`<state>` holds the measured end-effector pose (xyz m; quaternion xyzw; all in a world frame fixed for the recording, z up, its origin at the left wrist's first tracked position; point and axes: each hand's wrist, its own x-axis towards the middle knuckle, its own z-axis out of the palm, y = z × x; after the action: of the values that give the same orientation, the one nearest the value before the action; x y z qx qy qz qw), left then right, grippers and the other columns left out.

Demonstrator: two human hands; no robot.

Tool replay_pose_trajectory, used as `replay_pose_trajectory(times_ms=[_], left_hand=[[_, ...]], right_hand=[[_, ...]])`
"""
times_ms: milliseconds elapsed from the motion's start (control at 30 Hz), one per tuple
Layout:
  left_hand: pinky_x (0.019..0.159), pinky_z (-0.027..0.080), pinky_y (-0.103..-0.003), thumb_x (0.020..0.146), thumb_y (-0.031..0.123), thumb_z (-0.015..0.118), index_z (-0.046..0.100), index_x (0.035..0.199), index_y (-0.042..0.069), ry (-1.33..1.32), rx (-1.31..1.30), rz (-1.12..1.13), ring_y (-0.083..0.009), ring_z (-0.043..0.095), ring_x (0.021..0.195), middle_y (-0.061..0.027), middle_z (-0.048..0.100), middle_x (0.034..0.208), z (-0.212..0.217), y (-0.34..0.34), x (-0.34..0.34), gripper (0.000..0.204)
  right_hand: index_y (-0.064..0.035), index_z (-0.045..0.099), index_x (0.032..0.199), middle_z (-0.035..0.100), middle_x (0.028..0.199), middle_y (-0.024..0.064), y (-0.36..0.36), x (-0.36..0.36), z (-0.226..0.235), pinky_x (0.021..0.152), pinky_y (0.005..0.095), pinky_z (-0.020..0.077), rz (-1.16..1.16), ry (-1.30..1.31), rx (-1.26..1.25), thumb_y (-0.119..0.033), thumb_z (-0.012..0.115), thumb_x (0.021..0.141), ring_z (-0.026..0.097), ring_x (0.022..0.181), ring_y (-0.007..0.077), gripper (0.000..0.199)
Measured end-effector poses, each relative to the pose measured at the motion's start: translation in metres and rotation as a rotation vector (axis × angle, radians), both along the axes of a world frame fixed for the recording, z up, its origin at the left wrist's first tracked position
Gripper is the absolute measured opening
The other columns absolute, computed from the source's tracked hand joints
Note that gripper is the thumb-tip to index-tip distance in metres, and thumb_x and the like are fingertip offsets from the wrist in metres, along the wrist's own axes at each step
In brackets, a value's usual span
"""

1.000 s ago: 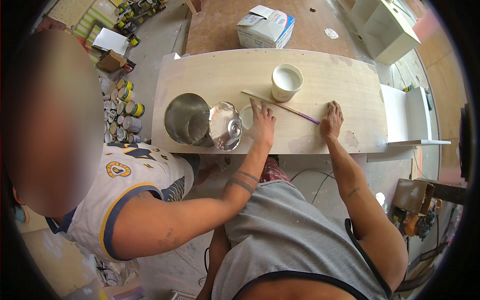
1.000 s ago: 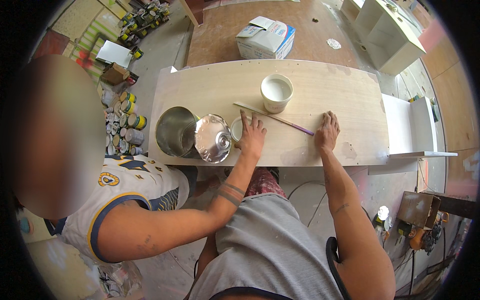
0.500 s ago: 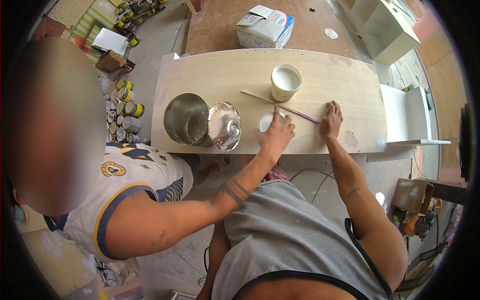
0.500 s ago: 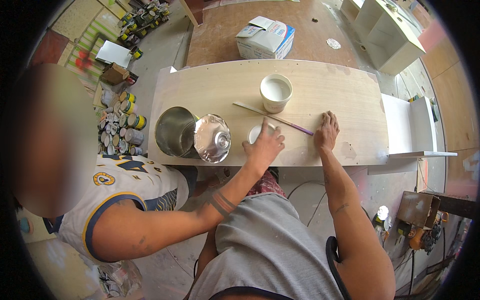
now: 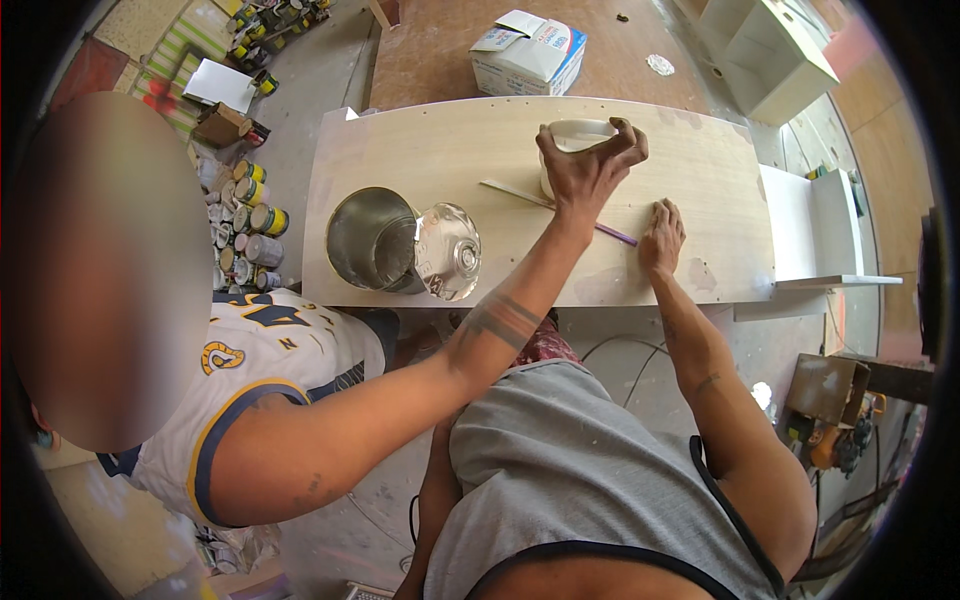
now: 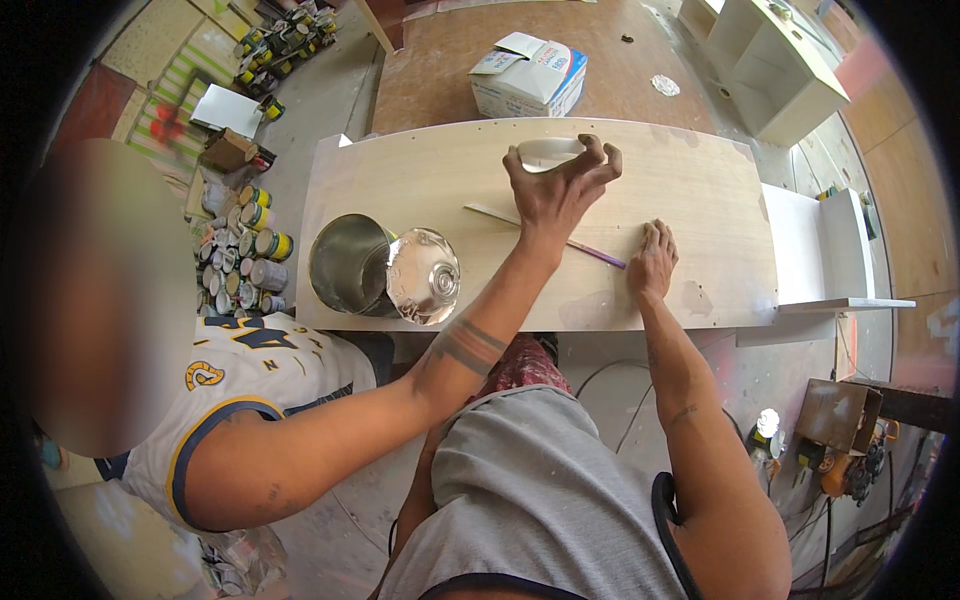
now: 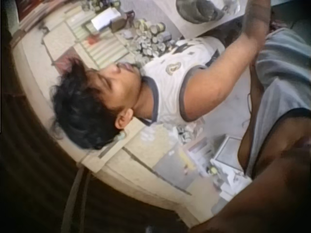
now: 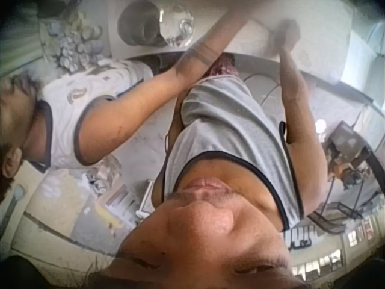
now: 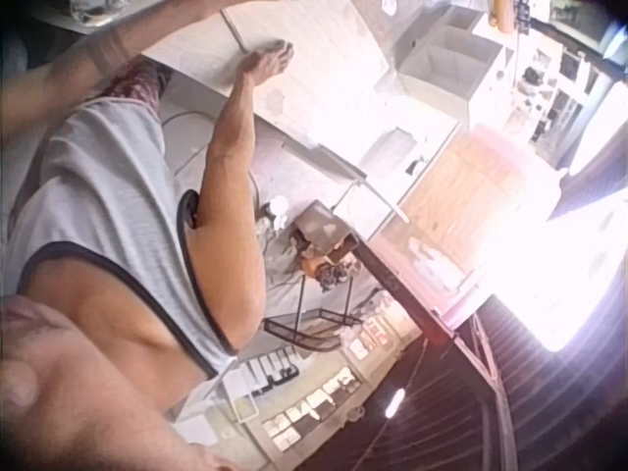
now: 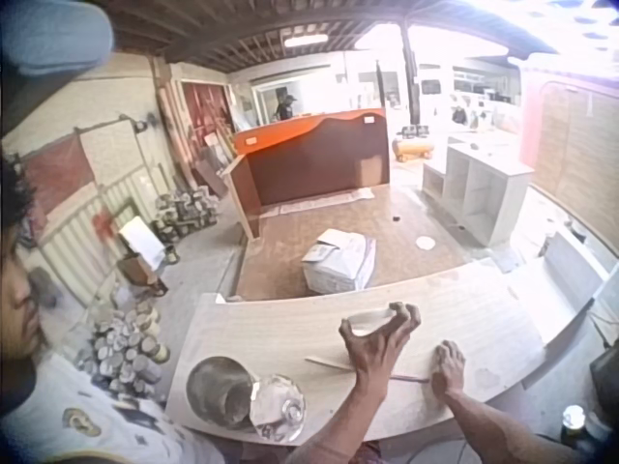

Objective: The person is mixing paint and then using a spray gun to paint a white furniture piece in a workshop.

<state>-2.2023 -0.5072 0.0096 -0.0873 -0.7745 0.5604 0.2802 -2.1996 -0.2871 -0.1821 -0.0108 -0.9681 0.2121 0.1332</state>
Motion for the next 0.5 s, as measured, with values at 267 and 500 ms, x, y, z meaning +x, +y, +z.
replay_pose_trajectory(times_ms=[267, 500], left_hand=[[0.105, 0.028, -0.037, 0.052, 0.038, 0.094, 0.037, 0.114, 0.009, 0.055, -0.141, -0.107, -0.0231, 0.027, 0.126, -0.0147, 0.028, 0.127, -0.045, -0.011, -0.016, 0.089], [0.106, 0.024, -0.041, 0.054, 0.04, 0.091, 0.044, 0.1, 0.012, 0.027, -0.078, 0.001, -0.0243, 0.034, 0.128, -0.018, 0.036, 0.134, -0.059, -0.019, -0.007, 0.071]], right_hand=[[-0.0097, 0.056, 0.133, 0.049, 0.148, 0.0125, -0.005, 0.002, 0.0, 0.117, 0.044, 0.0276, 0.003, 0.01, 0.003, -0.024, 0.038, 0.107, 0.039, 0.142, 0.0314, 0.034], [-0.0097, 0.055, 0.133, 0.049, 0.148, 0.0119, -0.009, 0.002, 0.005, 0.118, 0.0437, 0.0273, -0.001, -0.01, 0.002, -0.024, 0.039, 0.106, 0.038, 0.143, 0.0311, 0.034]])
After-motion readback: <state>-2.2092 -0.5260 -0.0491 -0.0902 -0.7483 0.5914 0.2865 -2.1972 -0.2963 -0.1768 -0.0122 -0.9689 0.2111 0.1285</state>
